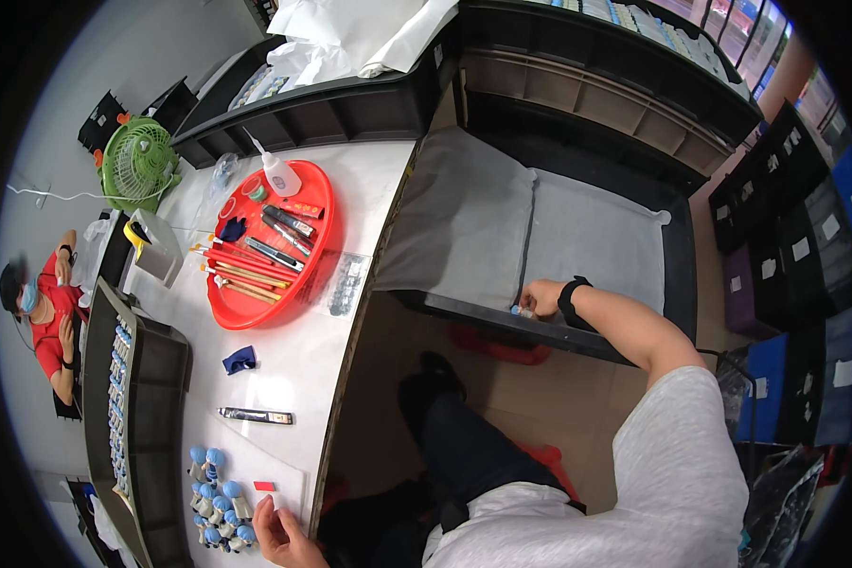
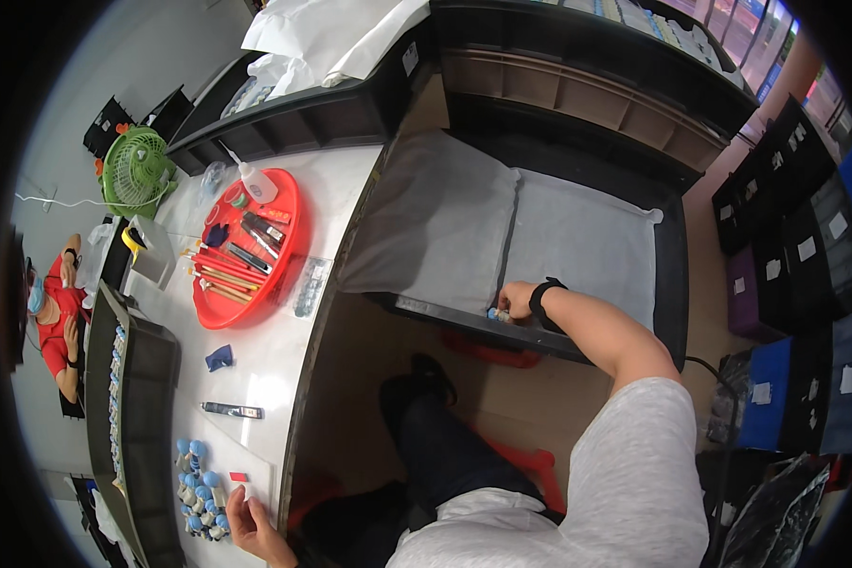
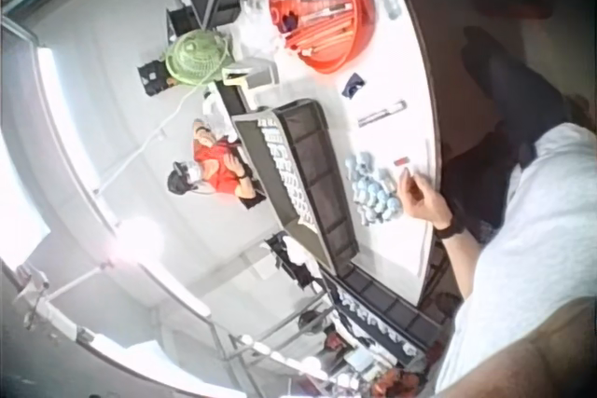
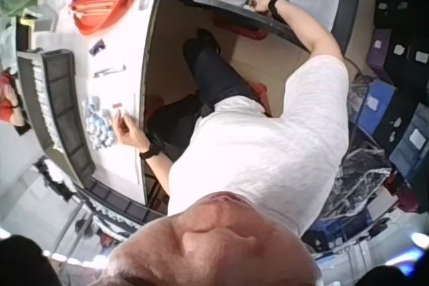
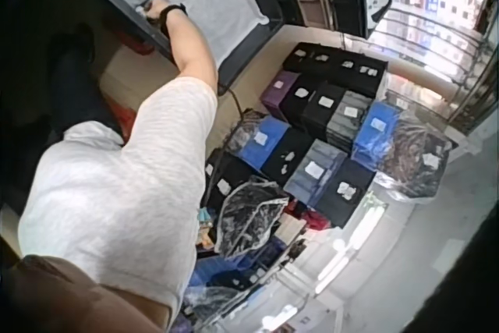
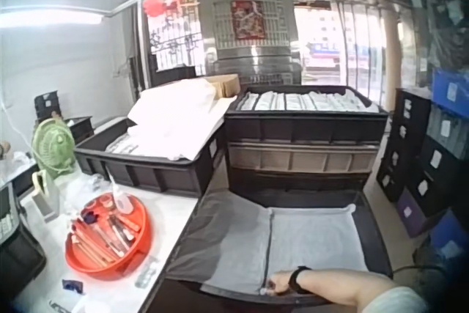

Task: The person assembles small blue and white toy figures at a workbench. They pick up individual figures, attach small parts, and place the completed figures into a tray. The process is repeated for multiple figures.

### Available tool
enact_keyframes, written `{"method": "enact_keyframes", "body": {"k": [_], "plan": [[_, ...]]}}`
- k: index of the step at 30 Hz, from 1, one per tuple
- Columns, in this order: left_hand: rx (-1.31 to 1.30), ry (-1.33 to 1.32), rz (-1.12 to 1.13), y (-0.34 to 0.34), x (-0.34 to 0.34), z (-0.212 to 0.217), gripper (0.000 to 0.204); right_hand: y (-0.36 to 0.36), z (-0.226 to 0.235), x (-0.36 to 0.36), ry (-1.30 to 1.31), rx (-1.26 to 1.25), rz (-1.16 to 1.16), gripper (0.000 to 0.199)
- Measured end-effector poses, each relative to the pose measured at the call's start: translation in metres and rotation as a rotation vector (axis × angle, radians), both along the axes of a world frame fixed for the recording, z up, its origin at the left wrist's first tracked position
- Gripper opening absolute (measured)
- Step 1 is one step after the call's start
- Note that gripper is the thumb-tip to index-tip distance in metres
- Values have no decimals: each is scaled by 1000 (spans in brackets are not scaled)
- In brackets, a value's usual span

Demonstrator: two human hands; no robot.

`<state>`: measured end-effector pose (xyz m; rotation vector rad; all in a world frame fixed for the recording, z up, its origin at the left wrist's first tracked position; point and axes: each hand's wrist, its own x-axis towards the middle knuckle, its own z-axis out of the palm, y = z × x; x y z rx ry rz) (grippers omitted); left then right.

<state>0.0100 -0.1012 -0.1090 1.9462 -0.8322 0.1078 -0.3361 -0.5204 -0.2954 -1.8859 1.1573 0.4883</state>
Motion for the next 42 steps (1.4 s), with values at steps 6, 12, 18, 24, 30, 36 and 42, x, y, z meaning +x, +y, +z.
{"method": "enact_keyframes", "body": {"k": [6, 12, 18, 24, 30, 36, 42], "plan": [[-59, 42, -25, -7, -6, 3, 20, -6, -10, 3, -12, -14, 74, 39], [-39, -18, -12, -2, -3, -1, 21, -13, -33, 4, -78, 8, 178, 37], [-72, -53, -8, -4, 1, 7, 17, -28, -12, -10, -45, -54, 220, 50], [-61, 82, -159, 13, -12, 25, 20, -10, 77, 39, -271, -297, -76, 24], [317, -247, -264, 12, 18, 86, 20, 104, 193, 133, -782, 33, -54, 26], [758, -316, -65, -12, 86, 80, 25, 218, 216, 206, -944, 437, 229, 26], [557, -292, -97, 6, 87, 73, 25, 289, 212, 239, -982, 596, 316, 24]]}}
